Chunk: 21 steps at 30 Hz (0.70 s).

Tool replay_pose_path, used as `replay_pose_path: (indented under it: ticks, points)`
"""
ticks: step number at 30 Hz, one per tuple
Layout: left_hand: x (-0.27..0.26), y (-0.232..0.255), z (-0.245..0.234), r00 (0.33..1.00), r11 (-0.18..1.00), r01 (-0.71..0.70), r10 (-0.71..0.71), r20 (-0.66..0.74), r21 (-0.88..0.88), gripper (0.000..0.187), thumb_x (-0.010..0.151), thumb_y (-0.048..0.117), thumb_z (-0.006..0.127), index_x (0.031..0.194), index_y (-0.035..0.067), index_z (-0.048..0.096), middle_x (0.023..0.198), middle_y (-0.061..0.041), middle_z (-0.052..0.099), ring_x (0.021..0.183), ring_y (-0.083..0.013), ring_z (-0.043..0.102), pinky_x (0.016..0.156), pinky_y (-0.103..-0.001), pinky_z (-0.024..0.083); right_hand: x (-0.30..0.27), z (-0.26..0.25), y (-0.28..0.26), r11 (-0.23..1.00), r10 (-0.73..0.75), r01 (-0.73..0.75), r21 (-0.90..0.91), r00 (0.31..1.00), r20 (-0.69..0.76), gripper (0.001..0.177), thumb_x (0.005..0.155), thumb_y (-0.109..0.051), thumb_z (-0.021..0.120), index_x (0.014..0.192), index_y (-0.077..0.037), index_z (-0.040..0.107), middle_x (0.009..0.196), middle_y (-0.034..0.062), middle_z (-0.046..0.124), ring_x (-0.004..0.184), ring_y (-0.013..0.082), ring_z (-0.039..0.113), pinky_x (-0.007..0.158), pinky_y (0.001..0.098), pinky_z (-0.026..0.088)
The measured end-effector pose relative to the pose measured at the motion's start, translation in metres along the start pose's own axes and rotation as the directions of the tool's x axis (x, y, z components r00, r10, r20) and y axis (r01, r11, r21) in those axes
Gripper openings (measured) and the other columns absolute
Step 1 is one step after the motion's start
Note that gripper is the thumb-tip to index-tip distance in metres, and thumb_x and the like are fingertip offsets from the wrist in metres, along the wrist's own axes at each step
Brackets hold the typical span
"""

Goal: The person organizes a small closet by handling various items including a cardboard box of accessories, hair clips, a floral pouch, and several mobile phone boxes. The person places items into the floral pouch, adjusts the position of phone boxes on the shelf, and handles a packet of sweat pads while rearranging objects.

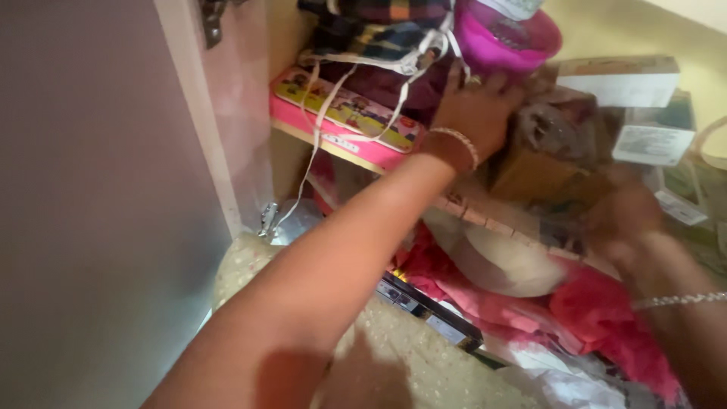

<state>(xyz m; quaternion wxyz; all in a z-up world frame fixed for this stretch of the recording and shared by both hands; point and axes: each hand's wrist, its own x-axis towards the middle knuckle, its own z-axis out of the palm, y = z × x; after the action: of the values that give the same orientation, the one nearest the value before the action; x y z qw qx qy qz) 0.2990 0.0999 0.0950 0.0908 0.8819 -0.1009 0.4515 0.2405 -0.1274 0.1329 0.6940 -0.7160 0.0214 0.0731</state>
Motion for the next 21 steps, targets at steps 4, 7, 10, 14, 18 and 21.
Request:
replay_pose_path:
  ticks: [4, 7, 10, 14, 18, 21]
  points:
    - [0.003, -0.012, -0.018, 1.0, 0.987, 0.027, -0.025, 0.015, -0.156, 0.039, 0.09, 0.019, 0.058, 0.129, 0.027, 0.062, 0.125, -0.008, 0.065, 0.102, -0.0309, 0.07, 0.114, -0.064, 0.029, 0.002, -0.005, 0.008, 0.993, 0.067, -0.074, -0.093, 0.995, -0.074, 0.038, 0.101, -0.031, 0.041, 0.133, -0.013, 0.052, 0.128, 0.0127, 0.062, 0.115, 0.0314, 0.063, 0.101, 0.0523, 0.054]
    - [0.0, -0.019, -0.023, 0.996, 0.972, -0.018, -0.003, -0.089, -0.233, 0.035, 0.09, 0.024, 0.063, 0.124, 0.023, 0.064, 0.123, -0.008, 0.068, 0.101, -0.0312, 0.071, 0.112, -0.062, 0.034, 0.037, 0.005, 0.029, 0.998, 0.052, -0.054, -0.015, 0.993, -0.105, 0.042, 0.105, -0.037, 0.042, 0.136, -0.012, 0.057, 0.127, 0.017, 0.062, 0.105, 0.0341, 0.062, 0.094, 0.0493, 0.046]
    - [0.008, -0.023, -0.029, 0.994, 0.96, -0.01, -0.021, -0.108, -0.278, 0.025, 0.09, 0.024, 0.063, 0.115, 0.024, 0.068, 0.116, -0.006, 0.072, 0.101, -0.0295, 0.072, 0.11, -0.059, 0.037, 0.057, 0.017, 0.048, 0.997, -0.017, 0.025, 0.07, 0.993, -0.115, 0.046, 0.104, -0.041, 0.043, 0.138, -0.013, 0.053, 0.132, 0.0103, 0.06, 0.111, 0.0289, 0.062, 0.096, 0.0504, 0.05]
    - [0.033, -0.03, -0.051, 0.979, 0.932, 0.164, -0.115, 0.165, -0.323, 0.019, 0.096, 0.032, 0.059, 0.107, 0.025, 0.072, 0.108, -0.005, 0.075, 0.102, -0.0302, 0.07, 0.103, -0.054, 0.043, 0.046, 0.067, 0.045, 0.995, -0.011, 0.026, 0.098, 0.989, -0.149, 0.05, 0.102, -0.045, 0.043, 0.14, -0.014, 0.049, 0.133, 0.0053, 0.058, 0.109, 0.0283, 0.063, 0.092, 0.0545, 0.054]
    - [0.035, -0.024, -0.05, 0.948, 0.959, 0.198, -0.134, 0.29, -0.204, 0.028, 0.1, 0.039, 0.052, 0.118, 0.024, 0.067, 0.115, -0.008, 0.072, 0.111, -0.0326, 0.066, 0.108, -0.059, 0.035, 0.043, 0.108, 0.021, 0.956, -0.07, 0.052, 0.29, 0.996, 0.052, 0.048, 0.102, -0.037, 0.038, 0.129, -0.003, 0.059, 0.118, 0.0137, 0.071, 0.101, 0.0282, 0.073, 0.087, 0.0486, 0.063]
    - [0.02, -0.021, -0.032, 0.996, 0.965, 0.088, -0.086, 0.016, -0.249, 0.036, 0.1, 0.035, 0.053, 0.13, 0.016, 0.06, 0.131, -0.012, 0.064, 0.124, -0.0348, 0.058, 0.112, -0.065, 0.025, 0.052, 0.104, 0.015, 0.965, -0.146, 0.117, 0.236, 0.983, 0.109, 0.044, 0.104, -0.035, 0.037, 0.125, -0.006, 0.063, 0.109, 0.0114, 0.074, 0.097, 0.0253, 0.072, 0.085, 0.0437, 0.061]
